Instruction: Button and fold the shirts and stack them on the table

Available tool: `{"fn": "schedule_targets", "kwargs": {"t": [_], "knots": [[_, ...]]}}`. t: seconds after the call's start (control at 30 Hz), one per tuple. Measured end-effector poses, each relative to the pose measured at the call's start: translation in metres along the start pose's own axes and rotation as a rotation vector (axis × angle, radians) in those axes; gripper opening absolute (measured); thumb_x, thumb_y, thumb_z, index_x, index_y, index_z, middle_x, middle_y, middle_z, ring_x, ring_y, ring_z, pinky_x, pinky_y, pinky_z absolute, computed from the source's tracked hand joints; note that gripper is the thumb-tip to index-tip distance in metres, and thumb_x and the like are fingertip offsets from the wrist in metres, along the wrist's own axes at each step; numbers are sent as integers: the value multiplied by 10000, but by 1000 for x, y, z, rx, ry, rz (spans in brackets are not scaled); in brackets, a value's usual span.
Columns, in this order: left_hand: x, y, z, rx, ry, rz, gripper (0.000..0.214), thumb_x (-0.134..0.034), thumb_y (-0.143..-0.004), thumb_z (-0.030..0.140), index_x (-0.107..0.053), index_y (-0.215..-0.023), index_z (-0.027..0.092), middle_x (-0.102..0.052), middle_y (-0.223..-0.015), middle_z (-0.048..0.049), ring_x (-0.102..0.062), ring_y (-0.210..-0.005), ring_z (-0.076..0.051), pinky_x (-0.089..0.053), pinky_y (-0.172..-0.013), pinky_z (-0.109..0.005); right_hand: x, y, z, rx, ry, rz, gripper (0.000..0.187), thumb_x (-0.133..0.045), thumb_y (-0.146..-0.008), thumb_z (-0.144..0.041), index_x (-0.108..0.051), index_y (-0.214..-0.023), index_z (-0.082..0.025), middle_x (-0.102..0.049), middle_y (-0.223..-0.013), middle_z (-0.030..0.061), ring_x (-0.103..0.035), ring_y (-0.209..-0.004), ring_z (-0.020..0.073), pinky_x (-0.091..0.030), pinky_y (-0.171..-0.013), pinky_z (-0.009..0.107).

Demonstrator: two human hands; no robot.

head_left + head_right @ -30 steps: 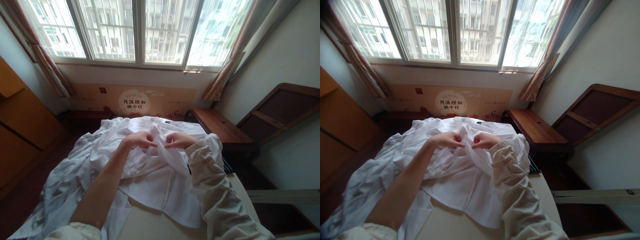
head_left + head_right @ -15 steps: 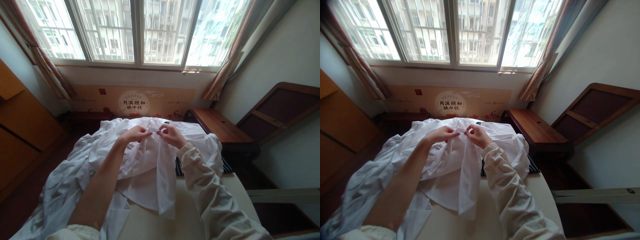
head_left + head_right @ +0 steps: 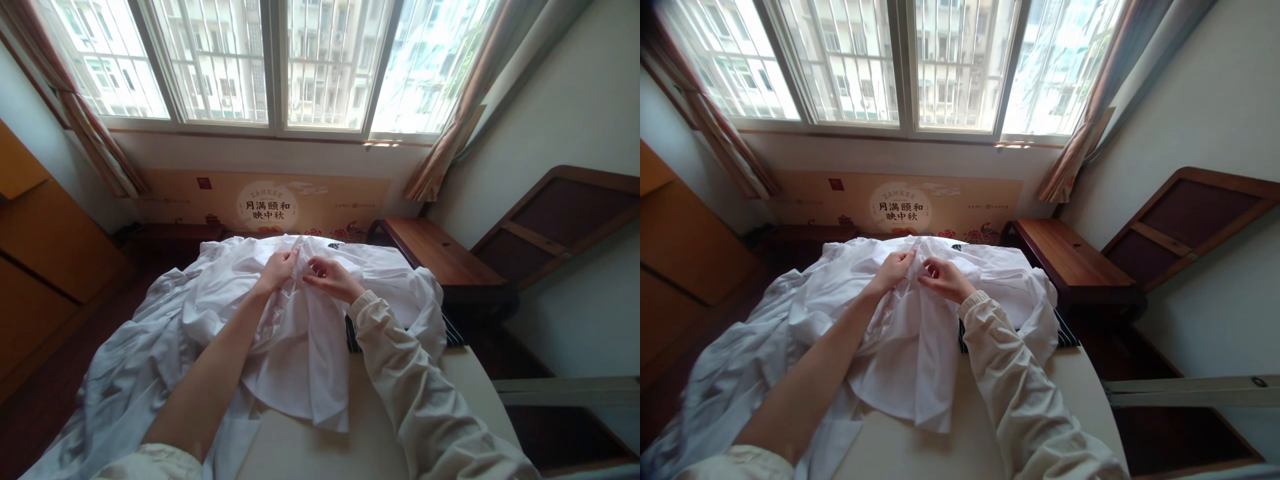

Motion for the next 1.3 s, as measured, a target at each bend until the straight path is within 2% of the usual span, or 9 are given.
{"fn": "schedule_targets", "kwargs": {"t": [0.13, 0.27, 0.47, 0.6, 0.77, 0.93, 1.07, 1.17, 1.3], "knots": [[-6, 6, -12, 194, 192, -242, 544, -542, -916, 693, -542, -679, 203, -449, -522, 30, -407, -456, -117, -293, -468, -259, -5, 1, 18, -38, -31, -4, 277, -723, -808, -427, -638, -943, -201, -500, -651, -66, -446, -608, 121, -346, -576, 256], [1, 13, -15, 362, 252, -441, 491, -710, -821, 667, -651, -809, 180, -614, -596, -18, -575, -490, -156, -413, -487, -258, -10, 4, 33, -76, -134, 3, 329, -754, -761, -465, -570, -840, -204, -494, -669, -66, -431, -628, 114, -343, -574, 248], [18, 20, -4, 235, 74, -659, 413, -867, -678, 551, -757, -743, 159, -709, -675, -57, -655, -611, -178, -461, -545, -238, -19, 8, 48, -115, -246, -3, 434, -780, -746, -543, -507, -738, -205, -463, -665, -70, -405, -624, 102, -331, -584, 244], [17, 24, 8, 142, -21, -594, 326, -825, -710, 485, -747, -681, 170, -683, -626, -36, -592, -542, -151, -397, -495, -234, -20, 10, 51, -106, -213, 25, 485, -784, -744, -608, -524, -728, -200, -479, -669, -58, -424, -639, 111, -348, -583, 247], [6, 29, 11, 152, -34, -449, 308, -767, -749, 475, -721, -735, 171, -679, -645, -29, -606, -564, -165, -423, -521, -246, -18, 19, 46, -102, -157, 142, 529, -770, -735, -683, -545, -731, -205, -519, -648, -52, -455, -609, 116, -374, -566, 255], [1, 52, 8, 24, -106, -116, 320, -738, -820, 511, -700, -782, 196, -724, -751, -37, -637, -670, -180, -455, -623, -260, -22, 37, 37, -88, -114, 198, 458, -778, -754, -632, -635, -845, -206, -675, -792, 18, -599, -678, 168, -508, -662, 318], [-5, 82, -3, 70, 24, 117, 353, -696, -880, 564, -684, -863, 212, -726, -780, -34, -645, -682, -185, -481, -649, -275, -26, 54, 29, -102, -107, 293, 348, -730, -829, -551, -663, -904, -217, -709, -860, 38, -629, -701, 181, -535, -713, 340], [-10, 95, -9, 118, 121, 116, 329, -697, -882, 538, -677, -901, 211, -716, -787, -32, -647, -681, -187, -494, -632, -277, -27, 63, 24, -109, -48, 364, 277, -693, -878, -496, -664, -936, -227, -701, -867, 41, -611, -700, 182, -519, -688, 330], [-14, 98, -4, 61, 89, -7, 236, -755, -824, 430, -691, -907, 218, -716, -826, -21, -641, -709, -180, -511, -675, -282, -28, 67, 17, -70, 8, 377, 243, -663, -898, -485, -627, -928, -246, -689, -873, 39, -613, -712, 191, -487, -620, 313]]}}
Point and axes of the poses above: each hand's wrist, its own y-axis away from the middle knuckle, its own x-axis out of the back of the hand, z = x × y, the point moved 5 cm from there along -y, towards the middle knuckle
